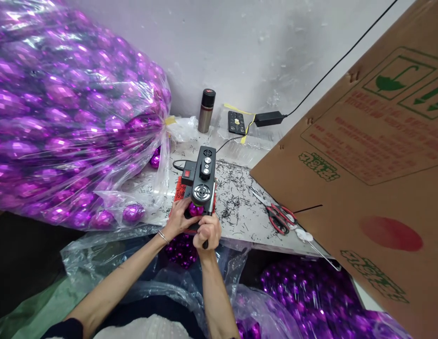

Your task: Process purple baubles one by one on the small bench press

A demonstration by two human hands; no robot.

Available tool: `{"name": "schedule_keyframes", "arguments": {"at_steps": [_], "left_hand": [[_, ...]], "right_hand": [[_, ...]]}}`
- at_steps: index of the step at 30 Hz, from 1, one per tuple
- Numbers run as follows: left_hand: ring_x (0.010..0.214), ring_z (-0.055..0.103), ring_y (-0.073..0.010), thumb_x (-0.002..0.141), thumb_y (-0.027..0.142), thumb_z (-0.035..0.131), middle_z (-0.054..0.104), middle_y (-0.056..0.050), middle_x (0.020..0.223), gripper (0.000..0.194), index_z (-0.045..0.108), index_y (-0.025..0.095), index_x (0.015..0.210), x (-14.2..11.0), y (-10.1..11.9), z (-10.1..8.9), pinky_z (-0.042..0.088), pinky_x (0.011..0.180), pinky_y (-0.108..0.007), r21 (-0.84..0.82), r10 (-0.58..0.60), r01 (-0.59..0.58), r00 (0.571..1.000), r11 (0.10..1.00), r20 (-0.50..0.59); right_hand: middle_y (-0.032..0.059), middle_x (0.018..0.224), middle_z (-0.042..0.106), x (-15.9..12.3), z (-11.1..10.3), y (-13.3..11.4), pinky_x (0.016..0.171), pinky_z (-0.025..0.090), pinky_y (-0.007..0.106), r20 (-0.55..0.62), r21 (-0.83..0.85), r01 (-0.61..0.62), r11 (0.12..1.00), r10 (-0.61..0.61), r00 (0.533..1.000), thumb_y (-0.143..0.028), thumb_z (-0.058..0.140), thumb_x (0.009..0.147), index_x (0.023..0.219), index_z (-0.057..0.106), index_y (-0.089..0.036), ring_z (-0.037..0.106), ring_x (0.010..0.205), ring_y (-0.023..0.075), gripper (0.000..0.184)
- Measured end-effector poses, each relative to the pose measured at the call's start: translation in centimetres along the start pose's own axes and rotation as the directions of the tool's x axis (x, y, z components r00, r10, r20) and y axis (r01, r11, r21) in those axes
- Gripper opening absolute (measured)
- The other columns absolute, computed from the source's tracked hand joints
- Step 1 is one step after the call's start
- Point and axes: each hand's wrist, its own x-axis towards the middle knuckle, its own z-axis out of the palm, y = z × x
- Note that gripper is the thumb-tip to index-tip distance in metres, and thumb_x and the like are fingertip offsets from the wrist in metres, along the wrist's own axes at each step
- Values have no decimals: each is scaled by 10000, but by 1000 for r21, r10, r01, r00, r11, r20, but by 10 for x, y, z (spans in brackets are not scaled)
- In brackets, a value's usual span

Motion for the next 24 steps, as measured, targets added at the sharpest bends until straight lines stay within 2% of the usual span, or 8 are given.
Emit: {"name": "schedule_keyframes", "arguments": {"at_steps": [6, 10, 13, 15, 17, 19, 20, 24], "left_hand": [[1313, 677, -338, 889, 433, 829, 725, -155, 1386, 628, 608, 224, 1439, -8, 5, -1, 525, 1102, -522, -11, 58, -58, 998, 998, 19], [1324, 675, -346, 914, 482, 794, 707, -175, 1422, 681, 560, 206, 1491, -43, 12, -15, 526, 1139, -553, 7, 132, -132, 991, 991, -30], [1247, 718, -307, 1027, 380, 634, 754, -143, 1336, 441, 621, 223, 1439, -53, 5, -44, 560, 1117, -529, 63, 152, -145, 982, 987, -113], [1224, 729, -278, 1068, 252, 492, 769, -123, 1294, 365, 670, 233, 1385, -34, -7, -70, 572, 1113, -506, 119, 127, -107, 975, 987, -180], [1280, 703, -286, 1045, 174, 449, 747, -134, 1339, 408, 683, 217, 1376, 5, -23, -96, 550, 1157, -514, 194, 57, -13, 974, 981, -219], [1333, 674, -316, 979, 90, 468, 707, -171, 1405, 454, 687, 180, 1366, 53, -38, -118, 518, 1196, -530, 285, -103, 146, 981, 947, -163], [1355, 659, -338, 945, 57, 490, 686, -192, 1432, 487, 674, 168, 1382, 76, -45, -125, 513, 1195, -545, 329, -222, 249, 968, 911, -118], [1334, 653, -460, 866, 39, 618, 613, -274, 1506, 553, 645, 135, 1409, 137, -57, -134, 524, 1113, -672, 360, -336, 346, 937, 867, -92]], "right_hand": [[-37, 636, 520, 44, -5, -32, 577, 444, 284, 2, 25, -255, 967, 255, 967, -180, 423, 1063, 688, 495, -230, 585, 602, 128, 386], [-31, 652, 563, 50, -15, -36, 613, 450, 290, 79, 24, -248, 968, 246, 966, -156, 452, 1049, 698, 534, -225, 598, 636, 134, 367], [-30, 656, 569, 41, -18, -30, 635, 462, 284, 115, 32, -204, 978, 199, 973, -141, 441, 1044, 694, 523, -228, 617, 667, 134, 370], [-28, 644, 557, 36, -17, -27, 629, 464, 284, 104, 40, -177, 983, 172, 980, -141, 438, 1044, 682, 509, -230, 621, 671, 138, 380], [-25, 646, 555, 33, -15, -25, 610, 457, 283, 86, 48, -161, 986, 157, 984, -135, 442, 1042, 680, 509, -229, 618, 666, 138, 380], [-20, 667, 570, 32, -14, -24, 604, 453, 281, 81, 57, -160, 985, 155, 985, -123, 444, 1039, 687, 515, -225, 615, 669, 135, 374], [-20, 673, 574, 33, -14, -24, 608, 454, 281, 84, 62, -162, 985, 156, 984, -117, 443, 1039, 690, 516, -224, 614, 670, 134, 372], [-29, 654, 554, 33, -13, -24, 621, 456, 280, 86, 78, -150, 986, 143, 986, -106, 441, 1035, 689, 504, -225, 611, 666, 134, 371]]}}
